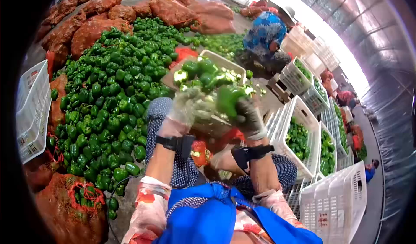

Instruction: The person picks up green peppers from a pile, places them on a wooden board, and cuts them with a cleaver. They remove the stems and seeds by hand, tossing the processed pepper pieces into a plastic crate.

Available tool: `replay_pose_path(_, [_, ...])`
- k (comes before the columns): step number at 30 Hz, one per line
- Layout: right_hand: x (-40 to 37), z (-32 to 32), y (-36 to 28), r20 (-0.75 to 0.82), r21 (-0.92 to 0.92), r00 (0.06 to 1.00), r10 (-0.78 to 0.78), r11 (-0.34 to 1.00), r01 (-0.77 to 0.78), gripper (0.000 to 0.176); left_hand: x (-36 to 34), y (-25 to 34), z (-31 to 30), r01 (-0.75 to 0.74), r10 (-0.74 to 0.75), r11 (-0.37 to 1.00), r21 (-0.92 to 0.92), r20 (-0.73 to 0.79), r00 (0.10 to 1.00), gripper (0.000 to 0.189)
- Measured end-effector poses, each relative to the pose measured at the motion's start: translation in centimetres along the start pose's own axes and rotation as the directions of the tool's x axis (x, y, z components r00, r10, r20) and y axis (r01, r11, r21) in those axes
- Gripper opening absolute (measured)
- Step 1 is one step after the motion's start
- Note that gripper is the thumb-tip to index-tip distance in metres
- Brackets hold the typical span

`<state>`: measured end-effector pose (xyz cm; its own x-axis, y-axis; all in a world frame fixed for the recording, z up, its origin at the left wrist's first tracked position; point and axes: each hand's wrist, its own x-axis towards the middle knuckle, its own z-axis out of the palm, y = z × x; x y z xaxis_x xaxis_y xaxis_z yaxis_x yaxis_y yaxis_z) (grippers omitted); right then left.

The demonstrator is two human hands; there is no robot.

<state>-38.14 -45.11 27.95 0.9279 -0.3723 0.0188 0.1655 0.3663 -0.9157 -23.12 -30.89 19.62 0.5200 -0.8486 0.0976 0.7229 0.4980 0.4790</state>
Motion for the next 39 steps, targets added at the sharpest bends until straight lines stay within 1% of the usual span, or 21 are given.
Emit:
replay_pose_path(1, [-0.8, 0.2, -1.4, 0.191, 0.209, 0.98, -0.063, 0.978, 0.022, 0.04, 0.2, -0.5, -0.8, -0.016, 0.017, 1.0, 0.018, -0.015, 1.0, 0.033])
replay_pose_path(4, [-1.3, -3.4, -2.2, -0.091, -0.156, 0.994, -0.055, 0.987, 0.04, 0.032, 0.5, -1.4, -0.6, -0.035, 0.037, 0.999, 0.035, -0.069, 0.997, 0.034])
replay_pose_path(6, [-3.8, -10.2, -5.9, -0.324, 0.046, 0.931, -0.167, 0.98, 0.192, 0.01, 1.3, -1.1, -1.4, -0.045, 0.048, 0.998, 0.039, -0.087, 0.995, 0.036])
replay_pose_path(8, [-7.1, -18.3, -8.9, -0.391, 0.383, 0.874, -0.289, 0.812, 0.44, 0.017, 1.0, -0.8, -0.9, -0.056, 0.059, 0.998, 0.038, -0.073, 0.996, 0.037])
replay_pose_path(9, [-8.7, -20.1, -10.0, -0.592, 0.314, 0.716, -0.37, 0.712, 0.628, 0.022, 0.7, -0.6, -0.1, -0.06, 0.064, 0.997, 0.04, -0.1, 0.993, 0.034])
replay_pose_path(10, [-10.2, -21.0, -10.3, -0.554, 0.322, 0.717, -0.423, 0.685, 0.653, 0.027, 0.9, -0.7, -0.5, -0.065, 0.065, 0.998, -0.001, -0.039, 0.997, 0.038])
replay_pose_path(13, [-11.5, -23.0, -7.4, -0.587, 0.092, 0.717, -0.376, 0.849, 0.52, 0.038, 1.9, -1.3, -0.7, -0.048, 0.058, 0.996, 0.08, -0.136, 0.989, 0.042])
replay_pose_path(15, [-9.8, -25.7, -5.1, -0.5, 0.171, 0.838, -0.218, 0.924, 0.342, 0.015, 2.9, -2.0, -1.9, -0.011, 0.034, 0.992, 0.128, -0.181, 0.983, 0.044])
replay_pose_path(17, [-6.0, -26.9, -3.4, -0.466, 0.203, 0.868, -0.173, 0.934, 0.295, 0.013, 3.4, -1.7, -1.2, 0.025, 0.03, 0.965, 0.262, -0.204, 0.979, 0.044])
replay_pose_path(20, [-0.6, -22.4, -3.1, -0.596, -0.166, 0.78, -0.191, 0.98, 0.113, 0.018, 5.1, -0.9, -2.2, 0.054, -0.001, 0.976, 0.211, -0.244, 0.97, 0.044])
replay_pose_path(23, [7.6, -26.1, -0.4, -0.624, -0.298, 0.762, -0.172, 0.954, -0.028, 0.026, 5.4, 0.0, -1.2, 0.116, 0.02, 0.942, 0.314, -0.399, 0.917, 0.046])
replay_pose_path(24, [10.3, -28.0, 0.7, -0.607, -0.402, 0.766, -0.21, 0.913, -0.069, 0.033, 5.6, -0.6, -2.5, 0.078, 0.001, 0.968, 0.238, -0.316, 0.949, 0.047])
replay_pose_path(25, [12.7, -31.2, 1.6, -0.564, -0.63, 0.779, -0.275, 0.753, -0.19, 0.027, 5.6, -1.6, -5.1, 0.036, 0.005, 0.986, 0.165, -0.237, 0.971, 0.047])
replay_pose_path(26, [13.6, -34.6, 2.0, -0.45, -0.872, 0.827, -0.338, 0.365, -0.325, 0.02, 6.5, -3.1, -9.4, 0.06, -0.02, 0.965, 0.254, -0.156, 0.988, 0.044])
replay_pose_path(27, [15.4, -36.7, 2.5, -0.332, -0.937, 0.893, -0.304, -0.006, -0.35, 0.015, 5.9, -1.4, -3.9, 0.109, -0.055, 0.98, 0.166, -0.3, 0.952, 0.037])
replay_pose_path(29, [18.8, -41.6, 4.3, -0.116, -0.877, 0.968, -0.221, -0.434, -0.204, 0.013, 6.8, -4.6, -9.6, 0.188, -0.151, 0.97, 0.154, -0.222, 0.963, 0.053])
replay_pose_path(31, [24.5, -49.0, 6.6, -0.224, -0.936, 0.946, -0.234, -0.219, -0.275, 0.022, 6.5, -3.5, -9.3, 0.158, -0.143, 0.972, 0.176, -0.099, 0.985, 0.048])
replay_pose_path(34, [29.7, -58.3, 11.2, -0.373, -0.923, 0.894, -0.25, -0.004, -0.386, 0.055, 7.0, -4.4, -14.2, 0.164, -0.171, 0.976, -0.144, -0.036, 0.985, 0.041])
replay_pose_path(35, [30.0, -53.9, 10.5, -0.327, -0.939, 0.927, -0.183, -0.047, -0.341, 0.048, 6.7, -3.9, -15.2, 0.158, -0.165, 0.971, -0.178, -0.026, 0.986, 0.04])
replay_pose_path(38, [28.5, -44.2, 8.0, -0.349, -0.926, 0.936, -0.04, 0.167, -0.338, 0.033, 6.3, -3.5, -15.3, 0.17, -0.174, 0.961, -0.218, 0.003, 0.985, 0.035])
replay_pose_path(39, [28.2, -44.5, 9.0, -0.319, -0.945, 0.944, -0.088, -0.046, -0.324, 0.033, 6.3, -3.9, -15.8, 0.166, -0.148, 0.952, -0.257, 0.089, 0.985, 0.035])
